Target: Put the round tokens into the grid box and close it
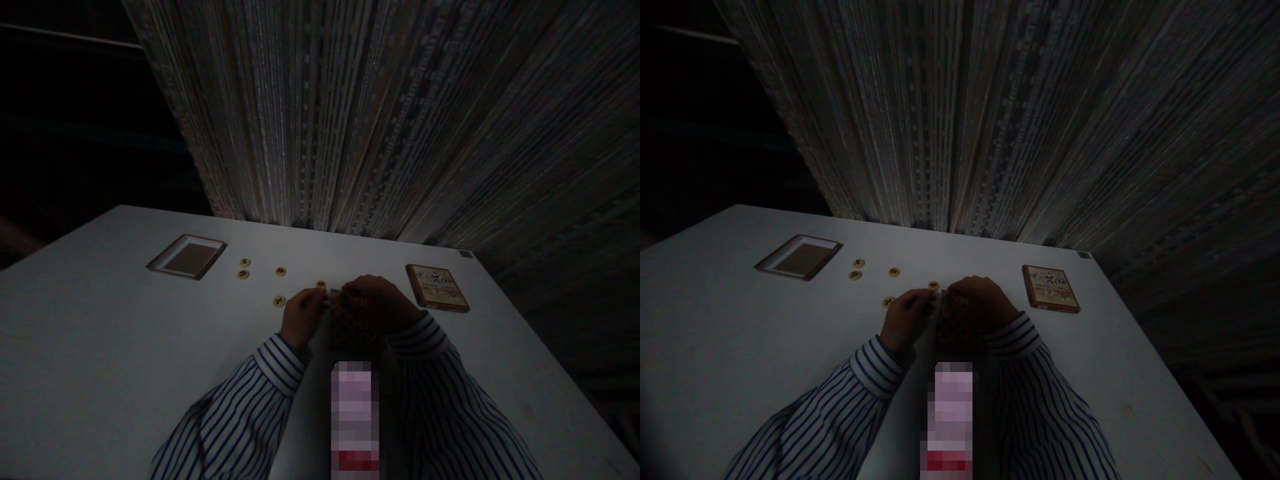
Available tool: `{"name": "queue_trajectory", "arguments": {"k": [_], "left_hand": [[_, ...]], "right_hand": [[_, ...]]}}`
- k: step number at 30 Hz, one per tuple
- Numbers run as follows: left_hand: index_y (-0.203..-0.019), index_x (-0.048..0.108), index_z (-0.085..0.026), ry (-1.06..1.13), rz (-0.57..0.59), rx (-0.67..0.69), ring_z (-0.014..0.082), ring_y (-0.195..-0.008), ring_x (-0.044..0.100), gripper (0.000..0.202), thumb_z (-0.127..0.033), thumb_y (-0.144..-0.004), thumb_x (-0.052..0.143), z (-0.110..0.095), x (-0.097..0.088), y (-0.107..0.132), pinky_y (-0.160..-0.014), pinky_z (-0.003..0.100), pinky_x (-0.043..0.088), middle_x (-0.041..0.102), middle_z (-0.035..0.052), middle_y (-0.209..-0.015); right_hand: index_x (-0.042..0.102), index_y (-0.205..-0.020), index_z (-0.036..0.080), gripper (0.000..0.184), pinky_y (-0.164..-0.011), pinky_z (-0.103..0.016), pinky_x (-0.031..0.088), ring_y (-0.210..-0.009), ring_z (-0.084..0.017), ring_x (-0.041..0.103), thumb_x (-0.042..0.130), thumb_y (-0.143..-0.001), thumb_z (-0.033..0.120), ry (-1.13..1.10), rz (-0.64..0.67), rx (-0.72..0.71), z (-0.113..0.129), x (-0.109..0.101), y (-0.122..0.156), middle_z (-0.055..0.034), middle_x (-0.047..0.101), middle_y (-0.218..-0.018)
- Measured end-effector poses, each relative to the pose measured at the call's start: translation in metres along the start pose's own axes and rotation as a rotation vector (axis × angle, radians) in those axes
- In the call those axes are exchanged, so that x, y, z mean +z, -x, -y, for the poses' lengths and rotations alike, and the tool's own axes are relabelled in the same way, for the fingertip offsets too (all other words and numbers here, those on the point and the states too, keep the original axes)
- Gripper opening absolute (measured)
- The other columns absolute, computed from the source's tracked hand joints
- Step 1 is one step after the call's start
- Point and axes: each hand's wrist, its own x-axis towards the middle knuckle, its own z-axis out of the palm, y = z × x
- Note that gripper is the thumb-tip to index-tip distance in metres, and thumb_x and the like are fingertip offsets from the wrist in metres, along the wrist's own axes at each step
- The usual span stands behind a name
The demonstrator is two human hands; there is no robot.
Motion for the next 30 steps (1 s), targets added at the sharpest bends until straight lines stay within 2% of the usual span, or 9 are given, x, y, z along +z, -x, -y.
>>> {"name": "queue_trajectory", "arguments": {"k": [4, 9, 13, 19, 30], "left_hand": [[-0.072, 0.064, -0.014, -0.107, -0.014, 0.064, 0.0134, -0.059, 0.057, 0.022, -0.035, -0.066, 0.060, 0.005, -0.002, -0.002, -0.056, 0.024, 0.045, 0.064, 0.0025, -0.064], [-0.077, 0.065, -0.016, -0.252, -0.028, 0.171, 0.0153, -0.067, 0.058, 0.019, -0.032, -0.069, 0.057, 0.016, -0.004, -0.005, -0.063, 0.026, 0.044, 0.066, 0.0029, -0.070], [-0.080, 0.066, -0.017, -0.320, -0.015, 0.211, 0.0166, -0.071, 0.059, 0.020, -0.031, -0.071, 0.056, 0.018, -0.005, -0.005, -0.066, 0.027, 0.044, 0.067, 0.0041, -0.076], [-0.077, 0.066, -0.018, -0.297, -0.022, 0.215, 0.0168, -0.072, 0.059, 0.016, -0.027, -0.068, 0.057, 0.014, -0.005, -0.004, -0.068, 0.028, 0.045, 0.067, 0.0041, -0.076], [-0.079, 0.065, -0.017, -0.334, -0.008, 0.202, 0.0168, -0.072, 0.059, 0.016, -0.027, -0.070, 0.057, 0.015, -0.004, -0.003, -0.067, 0.027, 0.045, 0.067, 0.0053, -0.077]], "right_hand": [[0.065, -0.091, 0.019, 0.023, -0.067, -0.028, 0.043, -0.077, -0.018, 0.060, 0.053, -0.076, 0.031, 0.034, 0.034, 0.045, -0.002, -0.002, 0.001, -0.0075, 0.067, -0.085], [0.064, -0.094, 0.020, 0.027, -0.068, -0.029, 0.044, -0.079, -0.018, 0.061, 0.060, -0.069, 0.027, 0.053, 0.118, 0.018, -0.008, -0.002, 0.002, -0.0064, 0.067, -0.089], [0.063, -0.097, 0.020, 0.027, -0.071, -0.031, 0.044, -0.083, -0.020, 0.060, 0.058, -0.071, 0.026, 0.093, 0.186, 0.057, -0.007, -0.003, 0.002, -0.0068, 0.067, -0.092], [0.063, -0.097, 0.017, 0.027, -0.072, -0.031, 0.043, -0.086, -0.021, 0.059, 0.055, -0.074, 0.027, 0.115, 0.255, 0.076, -0.005, -0.003, 0.000, -0.0096, 0.065, -0.095], [0.064, -0.093, 0.021, 0.023, -0.067, -0.028, 0.041, -0.082, -0.019, 0.058, 0.056, -0.075, 0.032, 0.173, 0.307, 0.106, -0.003, 0.001, -0.001, -0.0084, 0.063, -0.092]]}}
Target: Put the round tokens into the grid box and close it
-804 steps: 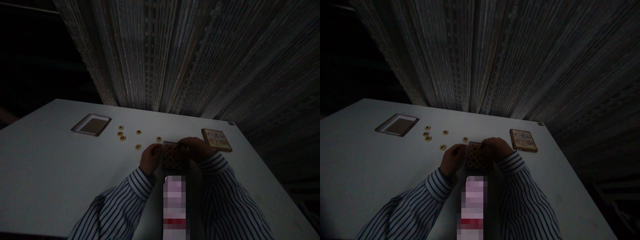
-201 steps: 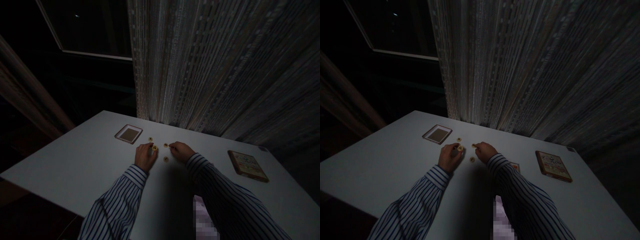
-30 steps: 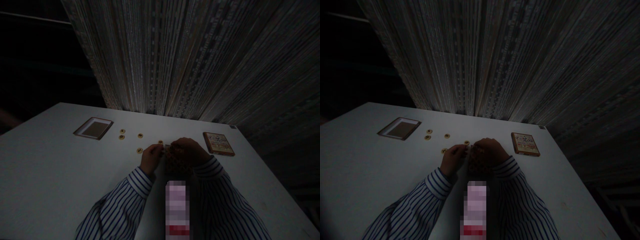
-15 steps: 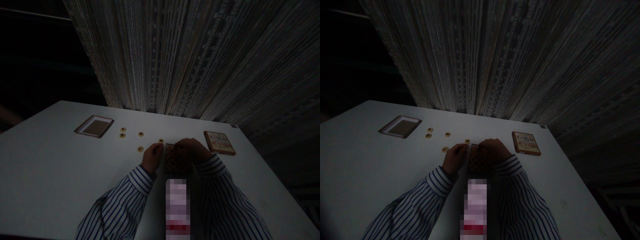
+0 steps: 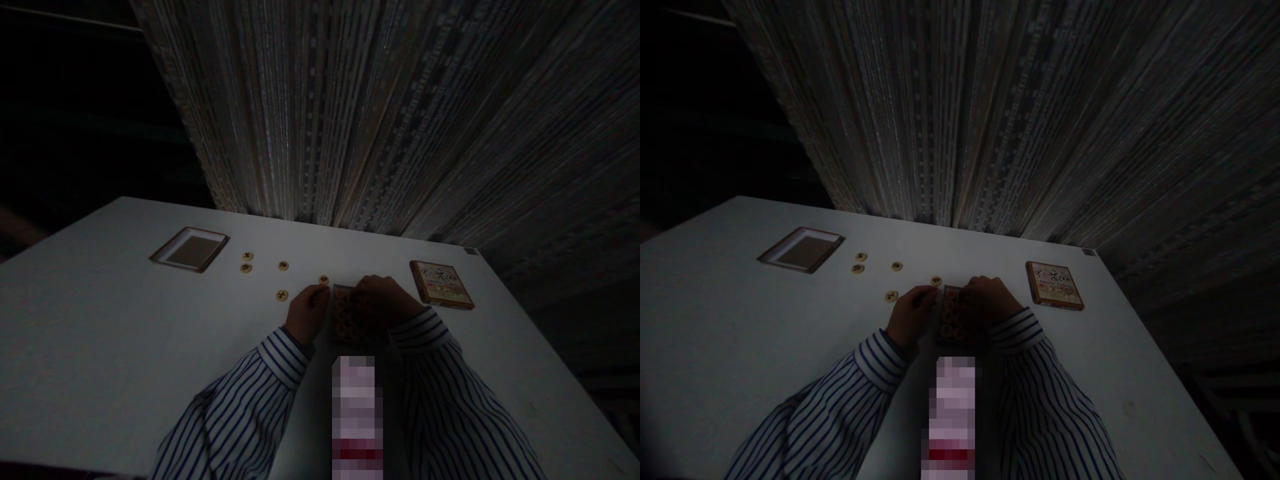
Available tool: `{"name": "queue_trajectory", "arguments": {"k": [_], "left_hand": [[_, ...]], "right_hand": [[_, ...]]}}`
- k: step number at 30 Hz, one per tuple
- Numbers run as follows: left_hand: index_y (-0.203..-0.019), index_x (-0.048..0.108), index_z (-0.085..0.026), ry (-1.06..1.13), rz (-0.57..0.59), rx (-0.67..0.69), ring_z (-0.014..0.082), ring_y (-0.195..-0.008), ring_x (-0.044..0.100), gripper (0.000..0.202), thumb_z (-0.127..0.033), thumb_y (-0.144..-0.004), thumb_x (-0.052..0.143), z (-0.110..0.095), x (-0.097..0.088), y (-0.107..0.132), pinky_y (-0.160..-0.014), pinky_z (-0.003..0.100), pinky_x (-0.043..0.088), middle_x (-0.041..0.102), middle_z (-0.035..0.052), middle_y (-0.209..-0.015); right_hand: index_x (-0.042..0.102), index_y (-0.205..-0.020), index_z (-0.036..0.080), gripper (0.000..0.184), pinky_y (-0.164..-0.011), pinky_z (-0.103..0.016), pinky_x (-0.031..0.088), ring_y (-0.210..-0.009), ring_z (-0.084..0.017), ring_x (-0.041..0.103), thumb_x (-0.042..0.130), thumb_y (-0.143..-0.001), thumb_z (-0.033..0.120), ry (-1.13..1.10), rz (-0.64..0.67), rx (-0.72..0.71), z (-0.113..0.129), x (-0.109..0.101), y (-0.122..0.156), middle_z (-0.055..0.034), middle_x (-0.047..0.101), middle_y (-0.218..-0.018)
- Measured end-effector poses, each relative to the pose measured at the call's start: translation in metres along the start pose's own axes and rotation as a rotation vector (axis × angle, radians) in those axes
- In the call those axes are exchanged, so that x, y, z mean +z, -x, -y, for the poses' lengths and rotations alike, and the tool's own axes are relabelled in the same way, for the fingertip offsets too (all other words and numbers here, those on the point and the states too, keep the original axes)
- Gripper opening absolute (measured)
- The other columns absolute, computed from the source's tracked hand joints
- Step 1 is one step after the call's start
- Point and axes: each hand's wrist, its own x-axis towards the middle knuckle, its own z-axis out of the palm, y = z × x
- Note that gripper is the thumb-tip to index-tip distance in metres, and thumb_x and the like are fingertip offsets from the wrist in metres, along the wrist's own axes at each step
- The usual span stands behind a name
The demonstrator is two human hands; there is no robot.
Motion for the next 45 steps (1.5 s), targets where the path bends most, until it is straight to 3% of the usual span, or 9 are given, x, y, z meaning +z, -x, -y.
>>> {"name": "queue_trajectory", "arguments": {"k": [19, 45], "left_hand": [[-0.084, 0.063, -0.015, -0.111, 0.063, 0.045, 0.0174, -0.076, 0.059, 0.021, -0.029, -0.075, 0.050, 0.006, 0.000, -0.001, -0.069, 0.029, 0.045, 0.066, 0.0071, -0.081], [-0.085, 0.062, -0.014, -0.134, 0.063, 0.066, 0.0173, -0.077, 0.060, 0.022, -0.030, -0.076, 0.049, 0.010, 0.001, -0.001, -0.070, 0.030, 0.047, 0.066, 0.0076, -0.083]], "right_hand": [[0.064, -0.093, 0.023, 0.025, -0.064, -0.028, 0.040, -0.082, -0.020, 0.057, 0.048, -0.077, 0.034, 0.056, 0.090, 0.010, 0.001, 0.000, -0.002, -0.0076, 0.062, -0.091], [0.064, -0.094, 0.022, 0.025, -0.065, -0.027, 0.040, -0.083, -0.019, 0.057, 0.049, -0.076, 0.030, 0.038, 0.099, 0.011, 0.000, 0.001, -0.001, -0.0073, 0.061, -0.095]]}}
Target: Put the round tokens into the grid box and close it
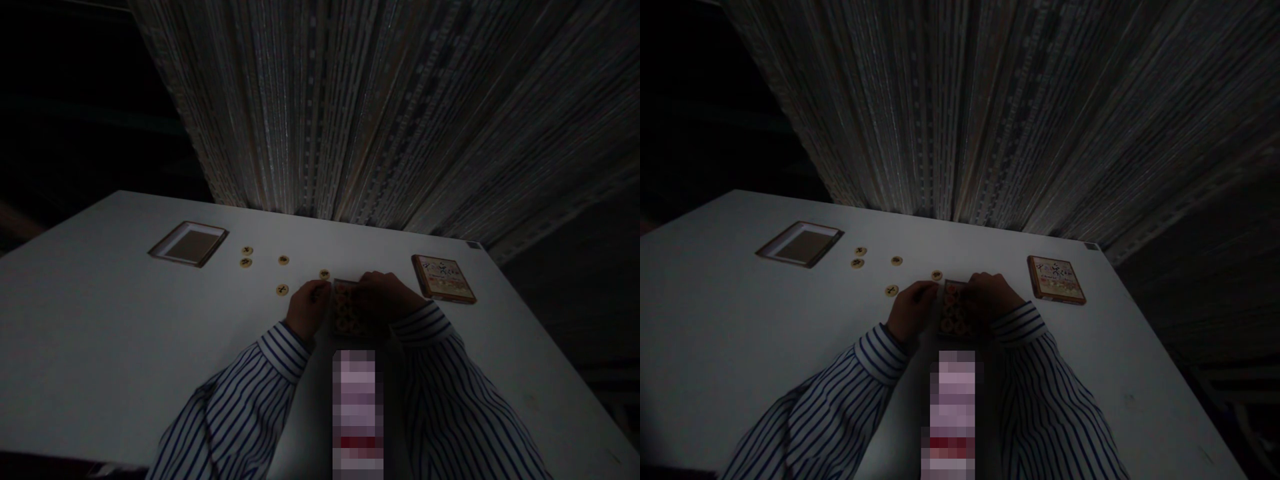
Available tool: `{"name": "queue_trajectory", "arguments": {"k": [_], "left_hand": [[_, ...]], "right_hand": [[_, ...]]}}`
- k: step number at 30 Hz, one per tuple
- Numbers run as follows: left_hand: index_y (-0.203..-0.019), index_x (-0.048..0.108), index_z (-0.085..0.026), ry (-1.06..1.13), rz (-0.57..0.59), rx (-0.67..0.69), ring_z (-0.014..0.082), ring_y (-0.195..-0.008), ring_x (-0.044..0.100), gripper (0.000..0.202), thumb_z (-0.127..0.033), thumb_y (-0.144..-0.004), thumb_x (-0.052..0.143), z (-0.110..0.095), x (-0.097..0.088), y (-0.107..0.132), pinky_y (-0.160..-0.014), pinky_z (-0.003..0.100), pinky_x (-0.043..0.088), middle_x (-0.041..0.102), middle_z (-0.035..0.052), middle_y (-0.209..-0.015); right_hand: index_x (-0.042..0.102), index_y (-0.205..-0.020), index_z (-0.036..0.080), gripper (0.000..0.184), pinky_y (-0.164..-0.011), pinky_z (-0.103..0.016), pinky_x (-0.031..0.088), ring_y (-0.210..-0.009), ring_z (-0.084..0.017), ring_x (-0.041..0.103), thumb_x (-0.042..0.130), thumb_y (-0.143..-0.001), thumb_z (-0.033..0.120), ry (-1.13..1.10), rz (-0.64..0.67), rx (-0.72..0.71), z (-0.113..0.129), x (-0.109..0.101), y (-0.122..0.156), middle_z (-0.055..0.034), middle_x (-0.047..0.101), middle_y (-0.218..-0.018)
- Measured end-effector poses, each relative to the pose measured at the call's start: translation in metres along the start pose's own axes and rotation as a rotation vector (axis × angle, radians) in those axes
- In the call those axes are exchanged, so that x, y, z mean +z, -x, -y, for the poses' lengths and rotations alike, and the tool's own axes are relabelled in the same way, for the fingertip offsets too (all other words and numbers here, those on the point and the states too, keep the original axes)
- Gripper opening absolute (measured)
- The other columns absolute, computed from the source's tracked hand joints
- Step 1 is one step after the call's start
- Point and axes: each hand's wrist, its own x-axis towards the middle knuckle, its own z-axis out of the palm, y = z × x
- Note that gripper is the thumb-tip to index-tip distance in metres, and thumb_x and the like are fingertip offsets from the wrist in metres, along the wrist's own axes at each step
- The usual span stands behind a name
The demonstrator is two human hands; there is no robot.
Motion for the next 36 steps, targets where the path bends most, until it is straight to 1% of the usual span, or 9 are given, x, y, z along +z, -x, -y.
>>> {"name": "queue_trajectory", "arguments": {"k": [4, 7, 11, 15, 20, 25, 29, 33, 36], "left_hand": [[-0.084, 0.063, -0.014, -0.016, -0.006, -0.008, 0.0172, -0.075, 0.060, 0.023, -0.030, -0.076, 0.049, -0.0012, -0.0009, 0.0001, -0.068, 0.029, 0.047, 0.066, 0.0074, -0.081], [-0.085, 0.063, -0.014, -0.010, -0.009, 0.001, 0.0165, -0.074, 0.060, 0.022, -0.030, -0.076, 0.049, -0.0014, -0.0008, 0.0001, -0.068, 0.029, 0.047, 0.066, 0.0072, -0.081], [-0.085, 0.063, -0.015, -0.015, -0.018, 0.013, 0.0163, -0.074, 0.060, 0.021, -0.029, -0.076, 0.050, -0.0009, -0.0006, 0.0003, -0.068, 0.029, 0.047, 0.066, 0.0065, -0.081], [-0.085, 0.063, -0.014, -0.020, -0.015, 0.008, 0.0169, -0.074, 0.060, 0.022, -0.030, -0.076, 0.049, -0.0013, -0.0011, 0.0006, -0.069, 0.030, 0.047, 0.066, 0.0077, -0.081], [-0.086, 0.063, -0.013, -0.017, -0.008, 0.005, 0.0175, -0.076, 0.060, 0.024, -0.030, -0.076, 0.049, -0.0015, -0.0007, 0.0007, -0.070, 0.030, 0.047, 0.066, 0.0088, -0.083], [-0.085, 0.063, -0.015, -0.014, -0.016, 0.009, 0.0167, -0.074, 0.060, 0.021, -0.029, -0.076, 0.050, -0.0009, 0.0000, 0.0006, -0.068, 0.029, 0.048, 0.066, 0.0068, -0.081], [-0.084, 0.063, -0.015, -0.019, -0.014, 0.003, 0.0167, -0.074, 0.061, 0.020, -0.028, -0.076, 0.050, -0.0033, -0.0010, 0.0006, -0.068, 0.029, 0.048, 0.067, 0.0068, -0.081], [-0.085, 0.063, -0.015, -0.046, -0.003, -0.003, 0.0170, -0.075, 0.061, 0.019, -0.027, -0.076, 0.050, -0.0063, -0.0024, 0.0006, -0.069, 0.030, 0.048, 0.067, 0.0069, -0.082], [-0.085, 0.063, -0.015, -0.061, 0.001, 0.001, 0.0174, -0.077, 0.060, 0.020, -0.027, -0.076, 0.050, -0.0065, -0.0027, 0.0008, -0.070, 0.030, 0.047, 0.066, 0.0072, -0.083]], "right_hand": [[0.064, -0.094, 0.022, 0.026, -0.061, -0.027, 0.040, -0.079, -0.019, 0.058, 0.045, -0.077, 0.030, 0.035, 0.019, 0.000, 0.0003, 0.0002, -0.0004, -0.0085, 0.061, -0.092], [0.063, -0.097, 0.024, 0.027, -0.063, -0.028, 0.040, -0.081, -0.019, 0.057, 0.046, -0.077, 0.031, 0.014, 0.012, -0.013, -0.0001, 0.0003, 0.0001, -0.0075, 0.061, -0.094], [0.063, -0.097, 0.023, 0.026, -0.065, -0.027, 0.041, -0.081, -0.018, 0.057, 0.048, -0.077, 0.031, -0.006, 0.021, -0.001, -0.0006, -0.0001, 0.0004, -0.0074, 0.061, -0.094], [0.063, -0.096, 0.023, 0.025, -0.068, -0.027, 0.041, -0.084, -0.018, 0.057, 0.049, -0.076, 0.029, -0.026, 0.022, 0.002, -0.0006, -0.0004, 0.0002, -0.0070, 0.061, -0.096], [0.062, -0.098, 0.024, 0.026, -0.068, -0.027, 0.041, -0.085, -0.018, 0.057, 0.047, -0.078, 0.030, -0.005, 0.021, -0.008, -0.0010, 0.0006, 0.0004, -0.0071, 0.060, -0.096], [0.064, -0.095, 0.023, 0.025, -0.066, -0.027, 0.041, -0.082, -0.018, 0.057, 0.048, -0.077, 0.030, 0.004, 0.011, -0.004, -0.0020, 0.0027, 0.0002, -0.0070, 0.061, -0.095], [0.064, -0.095, 0.024, 0.025, -0.066, -0.028, 0.041, -0.083, -0.018, 0.057, 0.049, -0.076, 0.029, -0.019, -0.009, -0.017, -0.0017, 0.0026, 0.0002, -0.0063, 0.061, -0.096], [0.064, -0.095, 0.022, 0.026, -0.063, -0.027, 0.041, -0.080, -0.018, 0.058, 0.046, -0.078, 0.029, 0.009, 0.009, -0.005, 0.0004, 0.0005, 0.0008, -0.0085, 0.061, -0.094], [0.064, -0.096, 0.023, 0.026, -0.063, -0.027, 0.041, -0.079, -0.018, 0.058, 0.047, -0.078, 0.031, 0.010, 0.009, -0.002, 0.0002, 0.0004, 0.0008, -0.0081, 0.061, -0.093]]}}
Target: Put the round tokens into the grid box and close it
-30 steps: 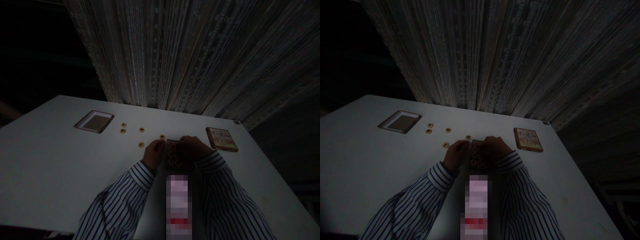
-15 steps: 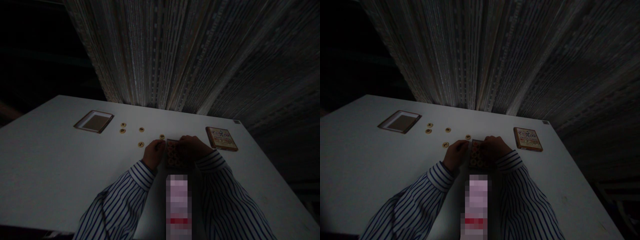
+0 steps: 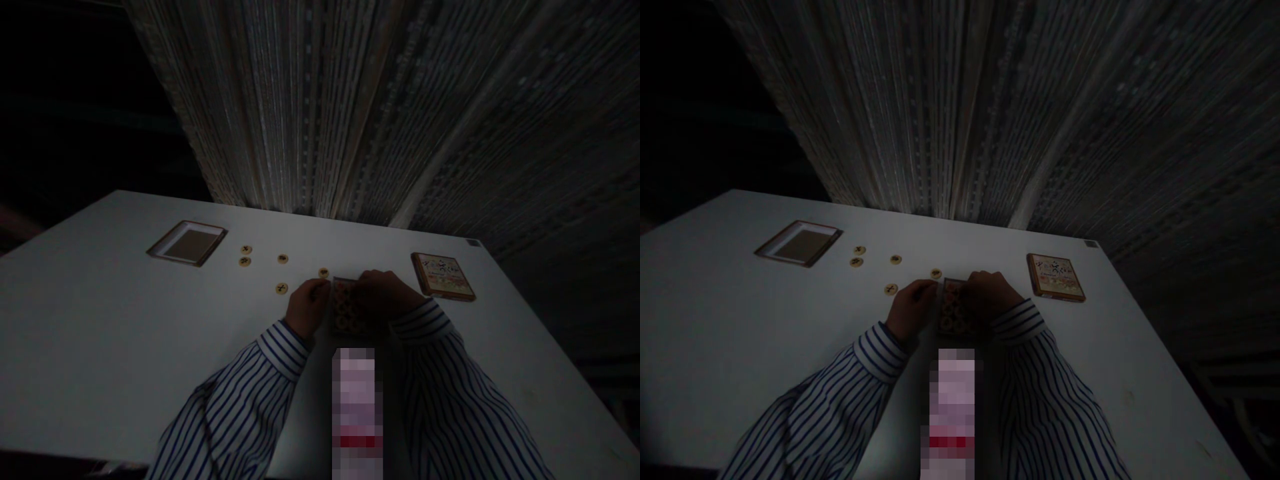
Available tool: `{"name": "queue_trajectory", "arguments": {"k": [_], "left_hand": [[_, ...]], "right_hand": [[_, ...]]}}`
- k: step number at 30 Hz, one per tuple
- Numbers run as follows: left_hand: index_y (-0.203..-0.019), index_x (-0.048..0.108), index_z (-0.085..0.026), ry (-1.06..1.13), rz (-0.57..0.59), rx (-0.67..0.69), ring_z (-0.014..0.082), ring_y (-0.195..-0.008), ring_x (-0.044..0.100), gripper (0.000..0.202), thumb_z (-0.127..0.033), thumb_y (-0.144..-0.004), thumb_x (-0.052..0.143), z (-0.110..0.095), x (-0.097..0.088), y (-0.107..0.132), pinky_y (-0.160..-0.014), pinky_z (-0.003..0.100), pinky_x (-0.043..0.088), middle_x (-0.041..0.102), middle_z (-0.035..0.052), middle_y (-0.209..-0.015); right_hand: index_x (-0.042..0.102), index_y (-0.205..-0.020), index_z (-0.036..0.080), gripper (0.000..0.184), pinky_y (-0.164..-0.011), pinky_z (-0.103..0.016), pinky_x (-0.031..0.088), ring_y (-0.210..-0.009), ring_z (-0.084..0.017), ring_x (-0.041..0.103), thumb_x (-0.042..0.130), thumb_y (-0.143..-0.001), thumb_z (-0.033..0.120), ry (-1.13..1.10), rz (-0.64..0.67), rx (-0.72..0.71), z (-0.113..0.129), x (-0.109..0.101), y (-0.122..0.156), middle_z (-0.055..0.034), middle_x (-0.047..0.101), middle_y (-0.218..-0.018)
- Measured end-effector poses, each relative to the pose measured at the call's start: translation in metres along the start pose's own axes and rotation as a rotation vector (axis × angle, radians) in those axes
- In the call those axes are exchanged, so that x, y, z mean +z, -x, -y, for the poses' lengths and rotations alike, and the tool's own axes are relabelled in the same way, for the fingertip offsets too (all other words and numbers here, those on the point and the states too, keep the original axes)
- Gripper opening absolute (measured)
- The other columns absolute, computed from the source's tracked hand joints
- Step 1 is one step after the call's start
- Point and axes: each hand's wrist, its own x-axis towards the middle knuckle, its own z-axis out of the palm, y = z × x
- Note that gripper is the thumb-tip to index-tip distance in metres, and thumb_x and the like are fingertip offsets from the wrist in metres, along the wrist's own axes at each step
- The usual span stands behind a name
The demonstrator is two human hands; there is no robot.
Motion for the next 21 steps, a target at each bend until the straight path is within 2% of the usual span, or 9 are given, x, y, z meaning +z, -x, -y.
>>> {"name": "queue_trajectory", "arguments": {"k": [10, 21], "left_hand": [[-0.085, 0.063, -0.016, 0.014, -0.009, 0.001, 0.0169, -0.078, 0.060, 0.020, -0.028, -0.077, 0.050, 0.002, 0.002, 0.000, -0.071, 0.030, 0.047, 0.066, 0.0068, -0.084], [-0.084, 0.063, -0.016, 0.009, -0.002, 0.009, 0.0162, -0.077, 0.060, 0.018, -0.026, -0.076, 0.050, -0.001, 0.001, 0.000, -0.071, 0.029, 0.047, 0.066, 0.0059, -0.083]], "right_hand": [[0.063, -0.098, 0.022, 0.025, -0.071, -0.029, 0.042, -0.087, -0.018, 0.057, 0.047, -0.079, 0.027, -0.052, -0.051, 0.021, -0.014, 0.002, 0.003, -0.0066, 0.062, -0.096], [0.063, -0.099, 0.022, 0.025, -0.074, -0.028, 0.041, -0.088, -0.017, 0.057, 0.048, -0.080, 0.026, -0.100, -0.035, 0.045, -0.018, 0.000, 0.005, -0.0073, 0.062, -0.099]]}}
